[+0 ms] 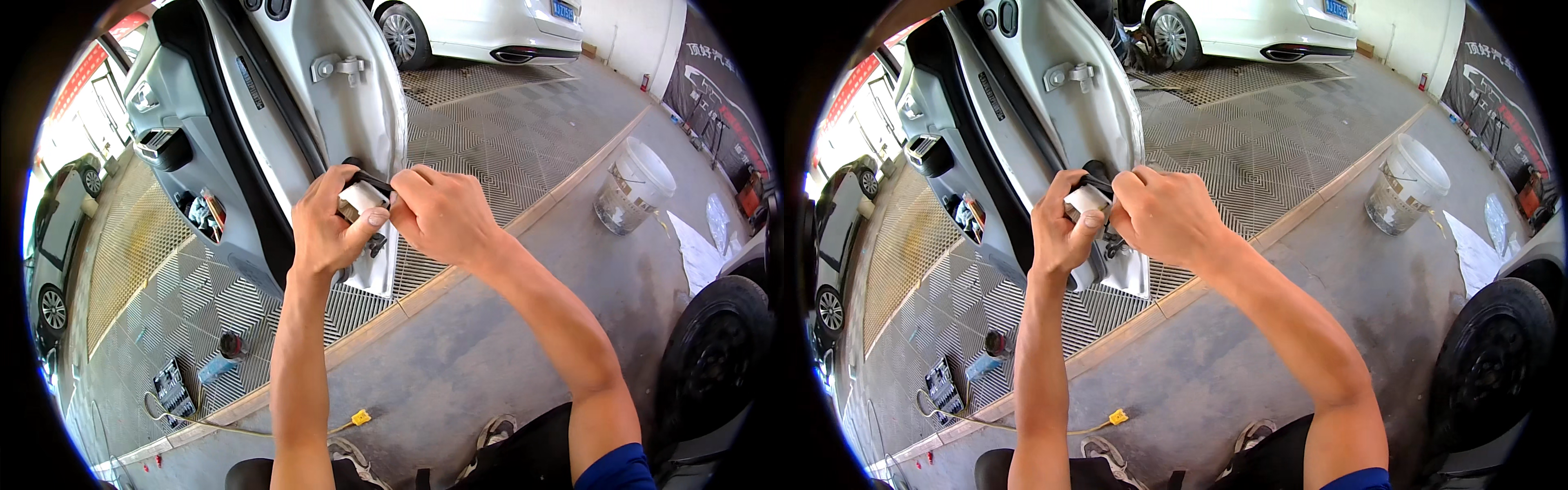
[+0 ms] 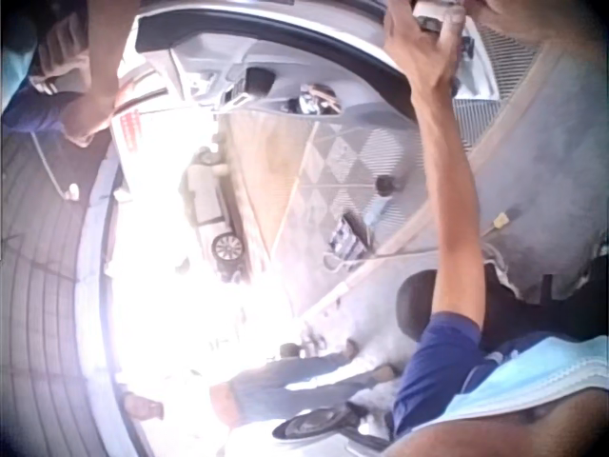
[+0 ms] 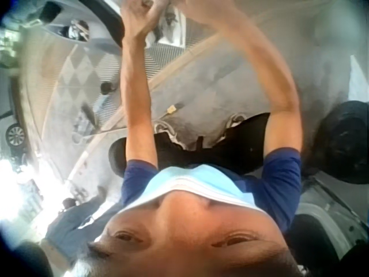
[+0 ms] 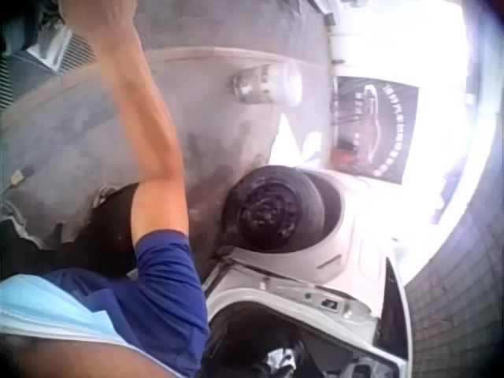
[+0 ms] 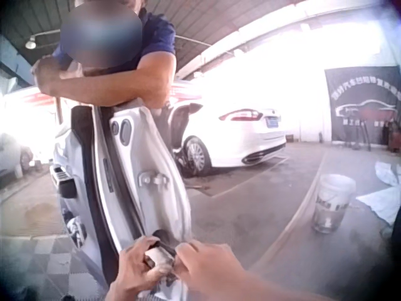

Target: The person unplugs a wiring harness connector from the car door frame, manipulates the rubber protective boot, and then reconnects the harness to the internal components of the door frame.

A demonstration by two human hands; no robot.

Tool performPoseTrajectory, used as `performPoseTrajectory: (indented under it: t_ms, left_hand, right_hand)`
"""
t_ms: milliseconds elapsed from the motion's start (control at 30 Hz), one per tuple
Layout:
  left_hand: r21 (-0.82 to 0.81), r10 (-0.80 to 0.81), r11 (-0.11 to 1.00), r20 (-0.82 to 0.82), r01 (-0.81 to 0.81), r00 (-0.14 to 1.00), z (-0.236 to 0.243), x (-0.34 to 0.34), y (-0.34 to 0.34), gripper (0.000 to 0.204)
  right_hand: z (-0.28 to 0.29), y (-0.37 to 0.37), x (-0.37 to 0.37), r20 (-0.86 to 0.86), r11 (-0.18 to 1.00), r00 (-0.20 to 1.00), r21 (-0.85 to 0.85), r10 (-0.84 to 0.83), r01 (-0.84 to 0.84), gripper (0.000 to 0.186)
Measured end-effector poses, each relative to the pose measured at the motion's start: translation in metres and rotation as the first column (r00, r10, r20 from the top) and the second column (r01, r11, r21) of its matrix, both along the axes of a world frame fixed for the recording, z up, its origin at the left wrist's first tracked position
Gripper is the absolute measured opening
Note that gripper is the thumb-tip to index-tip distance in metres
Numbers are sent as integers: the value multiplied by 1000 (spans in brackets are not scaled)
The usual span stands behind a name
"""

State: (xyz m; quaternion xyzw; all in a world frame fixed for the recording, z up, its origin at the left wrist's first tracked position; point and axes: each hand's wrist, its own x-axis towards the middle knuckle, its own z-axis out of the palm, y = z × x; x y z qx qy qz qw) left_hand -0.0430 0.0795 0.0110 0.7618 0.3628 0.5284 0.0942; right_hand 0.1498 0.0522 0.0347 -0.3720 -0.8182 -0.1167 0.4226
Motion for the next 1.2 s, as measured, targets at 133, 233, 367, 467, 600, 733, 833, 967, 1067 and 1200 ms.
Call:
performPoseTrajectory:
  t_ms: [133,233,367,467,600,733,833,967,1067,1200]
  left_hand:
    - [27,63,998,-65,-61,996,9,6,-6,63]
    - [-8,105,994,-38,-106,994,14,11,-10,61]
    - [-195,188,972,291,-135,938,6,17,8,58]
    - [-292,172,955,407,-51,897,32,24,0,48]
    - [-253,189,964,460,-76,868,19,-8,4,50]
    - [-203,69,979,485,36,872,13,-15,6,47]
    - [-129,16,991,442,46,897,10,-17,10,45]
    - [-198,21,979,350,52,936,7,-24,15,42]
    - [-242,23,967,401,82,916,8,-23,12,42]
    - [-243,-1,964,409,110,912,8,-25,11,44]
  right_hand:
    - [-4,5,5,-23,988,997,133,80,-76,17]
    - [1,4,5,46,963,998,264,42,-53,17]
    - [-15,-3,-24,215,923,973,349,88,-160,17]
    - [-32,-16,-47,129,951,974,225,188,-213,21]
    - [12,-17,-20,-220,959,975,-266,43,-103,34]
    - [-10,17,-20,-372,801,922,-517,109,-304,45]
    - [-18,29,-29,-515,742,843,-503,154,-443,44]
    - [-19,38,-36,-578,664,803,-544,147,-513,41]
    - [-15,41,-39,-589,627,787,-548,181,-554,36]
    - [-9,34,-41,-643,536,760,-611,94,-583,30]
